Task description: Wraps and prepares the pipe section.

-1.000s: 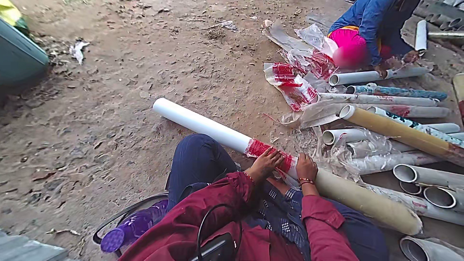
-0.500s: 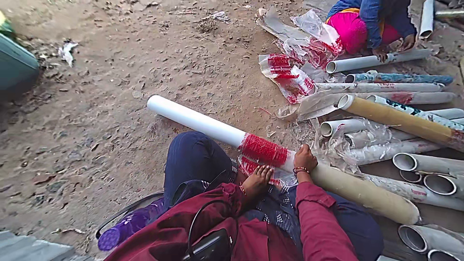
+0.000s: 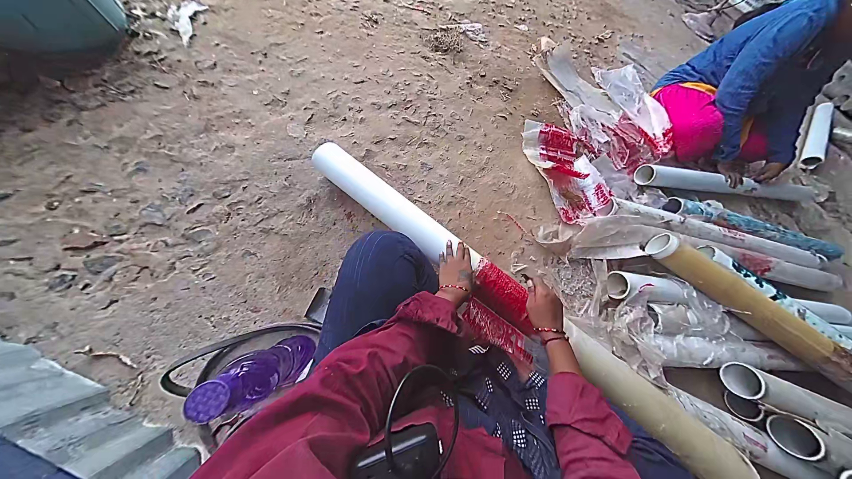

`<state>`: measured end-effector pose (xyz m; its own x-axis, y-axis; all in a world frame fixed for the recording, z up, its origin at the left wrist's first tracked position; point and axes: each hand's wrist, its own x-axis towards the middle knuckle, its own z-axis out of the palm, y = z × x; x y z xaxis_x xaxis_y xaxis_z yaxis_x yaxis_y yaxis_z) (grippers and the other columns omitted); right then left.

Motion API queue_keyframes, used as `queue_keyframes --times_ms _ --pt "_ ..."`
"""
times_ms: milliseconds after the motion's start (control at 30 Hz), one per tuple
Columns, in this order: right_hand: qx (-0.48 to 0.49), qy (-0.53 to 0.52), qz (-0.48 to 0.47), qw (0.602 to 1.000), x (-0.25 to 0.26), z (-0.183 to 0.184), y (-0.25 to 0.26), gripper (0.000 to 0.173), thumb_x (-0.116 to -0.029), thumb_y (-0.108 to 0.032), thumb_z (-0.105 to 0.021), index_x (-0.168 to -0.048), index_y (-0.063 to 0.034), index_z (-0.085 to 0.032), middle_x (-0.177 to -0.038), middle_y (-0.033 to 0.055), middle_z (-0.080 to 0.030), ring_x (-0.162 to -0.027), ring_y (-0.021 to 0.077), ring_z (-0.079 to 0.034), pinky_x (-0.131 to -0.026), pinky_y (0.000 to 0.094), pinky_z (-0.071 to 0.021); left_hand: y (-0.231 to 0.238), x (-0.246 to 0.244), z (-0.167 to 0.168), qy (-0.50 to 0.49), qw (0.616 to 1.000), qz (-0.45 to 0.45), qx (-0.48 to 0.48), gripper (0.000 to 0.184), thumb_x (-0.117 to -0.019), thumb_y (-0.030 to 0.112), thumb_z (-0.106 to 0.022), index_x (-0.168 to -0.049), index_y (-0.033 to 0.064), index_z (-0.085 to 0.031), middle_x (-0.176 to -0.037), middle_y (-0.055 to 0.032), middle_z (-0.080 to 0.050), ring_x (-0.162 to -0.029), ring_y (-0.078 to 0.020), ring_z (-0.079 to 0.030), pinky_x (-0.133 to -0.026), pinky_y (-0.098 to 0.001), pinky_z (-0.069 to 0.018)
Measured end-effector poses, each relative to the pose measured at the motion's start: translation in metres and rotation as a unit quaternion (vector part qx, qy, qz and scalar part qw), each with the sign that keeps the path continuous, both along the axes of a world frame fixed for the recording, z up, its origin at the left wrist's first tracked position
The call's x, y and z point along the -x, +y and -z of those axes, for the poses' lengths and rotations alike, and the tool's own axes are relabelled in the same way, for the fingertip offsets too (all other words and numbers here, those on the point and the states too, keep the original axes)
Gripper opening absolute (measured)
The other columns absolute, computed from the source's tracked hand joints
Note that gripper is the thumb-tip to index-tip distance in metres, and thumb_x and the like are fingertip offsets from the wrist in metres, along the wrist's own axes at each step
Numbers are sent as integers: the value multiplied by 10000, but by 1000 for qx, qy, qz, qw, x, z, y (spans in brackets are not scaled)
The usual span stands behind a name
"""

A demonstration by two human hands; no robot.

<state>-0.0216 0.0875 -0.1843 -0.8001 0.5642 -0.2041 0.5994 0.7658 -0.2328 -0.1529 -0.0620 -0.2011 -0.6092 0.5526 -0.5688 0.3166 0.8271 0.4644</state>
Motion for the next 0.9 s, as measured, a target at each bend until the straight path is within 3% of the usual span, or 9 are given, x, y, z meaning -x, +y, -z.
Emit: queue_keyframes --times_ms 100,267,733,900 --pt "33 -100 -71 992 41 -17 -17 397 -1128 -218 -388 -1360 13 -613 -1240 264 -693 -1192 427 -660 -1026 572 -476 6 -4 1 19 997 36 60 792 -967 26 -618 -1624 -13 -177 -1718 -202 -94 -1580 -449 -55 -1220 -648 -183" --pt "29 -151 -140 978 74 -13 -22 389 -1124 -209 -400 -1337 22 -629 -1258 257 -688 -1209 409 -657 -1038 560 -477 7 -2 1 25 998 28 42 671 -956 -64 -563 -1577 -34 -311 -1684 -232 -212 -1556 -471 -164 -1166 -703 -248" --pt "-19 -242 -223 944 93 -15 -22 352 -1109 -140 -387 -1300 1 -648 -1248 249 -693 -1199 419 -657 -1024 579 -470 11 0 5 20 998 37 43 609 -983 -61 -518 -1559 -66 -318 -1673 -275 -198 -1555 -479 -157 -1206 -654 -219" --pt "-18 -223 -219 950 93 -12 -22 344 -1100 -119 -399 -1293 0 -658 -1236 247 -700 -1182 420 -667 -1011 583 -481 11 0 5 19 998 41 46 666 -959 -32 -589 -1563 -62 -310 -1672 -277 -195 -1556 -477 -149 -1208 -646 -215"
